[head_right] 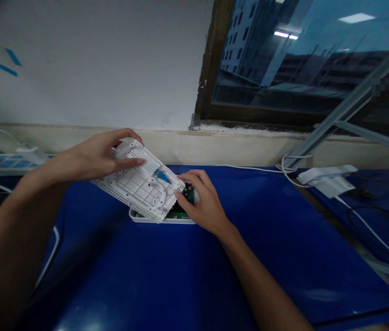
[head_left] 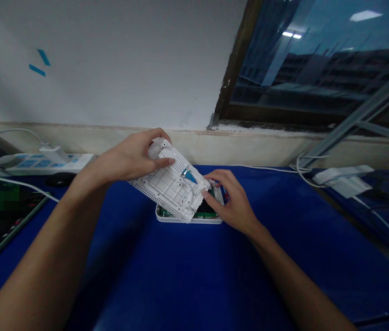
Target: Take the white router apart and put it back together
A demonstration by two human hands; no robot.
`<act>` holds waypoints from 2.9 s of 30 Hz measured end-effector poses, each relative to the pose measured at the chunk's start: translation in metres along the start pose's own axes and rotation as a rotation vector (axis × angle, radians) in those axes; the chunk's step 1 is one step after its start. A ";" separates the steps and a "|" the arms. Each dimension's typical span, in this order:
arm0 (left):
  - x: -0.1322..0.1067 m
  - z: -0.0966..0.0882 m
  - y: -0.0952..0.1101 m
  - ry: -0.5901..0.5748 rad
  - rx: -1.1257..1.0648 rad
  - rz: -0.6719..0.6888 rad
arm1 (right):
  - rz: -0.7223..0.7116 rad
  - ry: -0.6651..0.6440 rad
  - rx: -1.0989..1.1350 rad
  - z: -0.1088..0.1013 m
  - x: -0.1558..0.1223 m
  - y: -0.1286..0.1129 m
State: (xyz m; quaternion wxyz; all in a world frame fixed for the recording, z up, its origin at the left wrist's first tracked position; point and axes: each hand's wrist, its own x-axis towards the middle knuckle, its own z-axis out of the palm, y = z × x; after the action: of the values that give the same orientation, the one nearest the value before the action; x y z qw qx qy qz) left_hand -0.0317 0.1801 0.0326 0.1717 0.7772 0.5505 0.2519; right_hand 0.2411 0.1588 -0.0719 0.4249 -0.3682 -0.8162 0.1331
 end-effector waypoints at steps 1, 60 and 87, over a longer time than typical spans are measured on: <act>0.000 0.001 0.002 0.001 -0.002 -0.005 | -0.002 0.036 -0.016 0.002 0.001 -0.002; 0.007 0.018 0.015 0.057 -0.236 -0.123 | 0.078 0.052 -0.249 0.046 0.010 0.009; 0.007 0.021 -0.049 -0.065 -0.742 -0.398 | 0.232 0.243 0.270 0.074 0.050 0.002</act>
State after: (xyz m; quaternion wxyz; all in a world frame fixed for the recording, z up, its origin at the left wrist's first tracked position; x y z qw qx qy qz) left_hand -0.0555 0.2030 -0.0093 0.5025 0.5488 0.5560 0.3704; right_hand 0.1654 0.2033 -0.0877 0.5473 -0.4127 -0.6861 0.2438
